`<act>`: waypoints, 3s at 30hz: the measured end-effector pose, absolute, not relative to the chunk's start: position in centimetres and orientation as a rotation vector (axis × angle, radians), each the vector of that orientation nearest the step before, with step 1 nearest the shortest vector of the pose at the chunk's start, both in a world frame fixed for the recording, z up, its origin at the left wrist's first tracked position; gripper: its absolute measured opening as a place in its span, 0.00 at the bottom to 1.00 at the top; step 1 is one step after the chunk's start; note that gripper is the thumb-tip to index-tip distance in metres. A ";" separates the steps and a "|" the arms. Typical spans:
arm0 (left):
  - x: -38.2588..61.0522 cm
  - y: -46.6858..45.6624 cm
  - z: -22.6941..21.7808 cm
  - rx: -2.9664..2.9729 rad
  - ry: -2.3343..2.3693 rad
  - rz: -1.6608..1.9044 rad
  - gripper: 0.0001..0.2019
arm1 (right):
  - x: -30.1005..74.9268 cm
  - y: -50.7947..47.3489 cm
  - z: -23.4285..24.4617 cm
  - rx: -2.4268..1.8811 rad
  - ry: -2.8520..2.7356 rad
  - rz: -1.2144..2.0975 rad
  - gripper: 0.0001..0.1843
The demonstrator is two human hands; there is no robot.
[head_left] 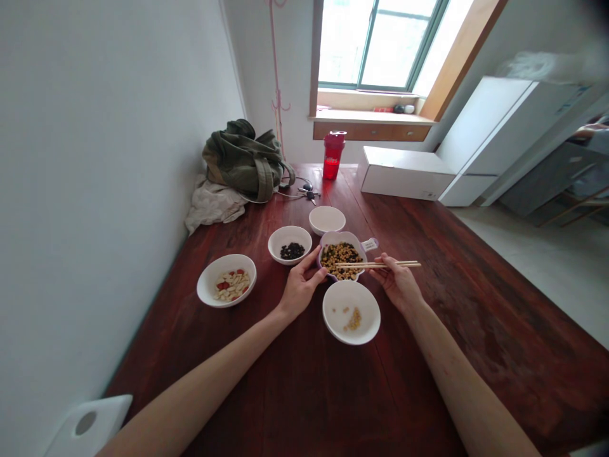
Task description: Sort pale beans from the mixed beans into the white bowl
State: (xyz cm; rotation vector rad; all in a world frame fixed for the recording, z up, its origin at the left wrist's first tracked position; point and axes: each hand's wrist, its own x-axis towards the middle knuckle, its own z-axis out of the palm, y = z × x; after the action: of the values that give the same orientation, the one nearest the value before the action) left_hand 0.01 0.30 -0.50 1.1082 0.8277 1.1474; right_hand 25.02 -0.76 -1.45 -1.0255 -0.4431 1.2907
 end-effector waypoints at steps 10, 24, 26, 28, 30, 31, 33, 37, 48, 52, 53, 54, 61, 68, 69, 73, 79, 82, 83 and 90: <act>0.0 0.3 -0.5 1.110 0.823 1.151 0.35 | 24.9 -0.9 -1.5 -1.027 -0.512 1.264 0.08; 0.0 0.3 -0.7 1.107 0.819 1.150 0.34 | 25.0 -0.9 -1.7 -1.028 -0.524 1.271 0.09; 0.0 0.3 -0.6 1.099 0.830 1.144 0.35 | 25.0 -0.9 -1.6 -1.025 -0.520 1.278 0.08; 0.0 0.2 -0.5 1.095 0.836 1.141 0.35 | 25.0 -0.9 -1.5 -1.024 -0.512 1.276 0.08; 0.0 0.2 -0.5 1.096 0.837 1.141 0.35 | 25.1 -0.9 -1.2 -1.029 -0.508 1.256 0.08; 0.0 0.2 -0.5 1.098 0.838 1.141 0.35 | 25.1 -0.8 -1.1 -1.031 -0.512 1.243 0.09; 0.0 0.3 -0.5 1.101 0.836 1.141 0.35 | 25.0 -0.8 -1.0 -1.032 -0.526 1.227 0.10; 0.1 0.2 -0.4 1.108 0.822 1.148 0.34 | 24.5 -1.0 -1.1 -1.028 -0.555 1.252 0.11; 0.1 0.2 -0.4 1.108 0.810 1.146 0.35 | 23.8 -1.1 -1.3 -1.021 -0.538 1.284 0.11; 0.1 0.2 -0.5 1.112 0.815 1.145 0.35 | 23.7 -1.1 -1.2 -1.024 -0.500 1.309 0.10; 0.1 0.2 -0.5 1.109 0.814 1.144 0.35 | 23.7 -1.1 -1.2 -1.026 -0.492 1.317 0.09; 0.0 0.2 -0.4 1.106 0.814 1.144 0.35 | 23.8 -1.1 -1.2 -1.027 -0.488 1.326 0.09; 0.0 0.2 -0.4 1.093 0.815 1.139 0.35 | 24.2 -0.9 -1.6 -1.040 -0.474 1.360 0.06; -0.1 0.2 -0.5 1.102 0.814 1.144 0.35 | 25.2 -0.9 -1.1 -1.051 -0.516 1.282 0.07; -0.1 0.2 -0.5 1.102 0.814 1.142 0.35 | 25.3 -0.9 -1.0 -1.053 -0.527 1.273 0.08; -0.1 0.2 -0.4 1.093 0.808 1.135 0.36 | 25.1 -1.0 -1.0 -1.056 -0.566 1.287 0.10; 0.0 0.2 -0.5 1.117 0.800 1.143 0.35 | 24.0 -1.2 -1.3 -1.049 -0.591 1.319 0.12; -0.1 0.2 -0.5 1.129 0.793 1.145 0.35 | 23.8 -1.2 -1.3 -1.052 -0.589 1.323 0.11; -0.1 0.2 -0.5 1.129 0.793 1.143 0.35 | 23.8 -1.2 -1.3 -1.053 -0.581 1.326 0.11; -0.1 0.1 -0.3 1.113 0.797 1.136 0.36 | 23.5 -1.2 -0.9 -1.065 -0.504 1.360 0.08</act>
State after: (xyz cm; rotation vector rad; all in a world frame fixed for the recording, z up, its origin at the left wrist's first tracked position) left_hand -0.11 0.14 -0.31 1.1134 0.7973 1.1357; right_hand 23.51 -1.25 -0.95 -1.0655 -0.5037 1.3598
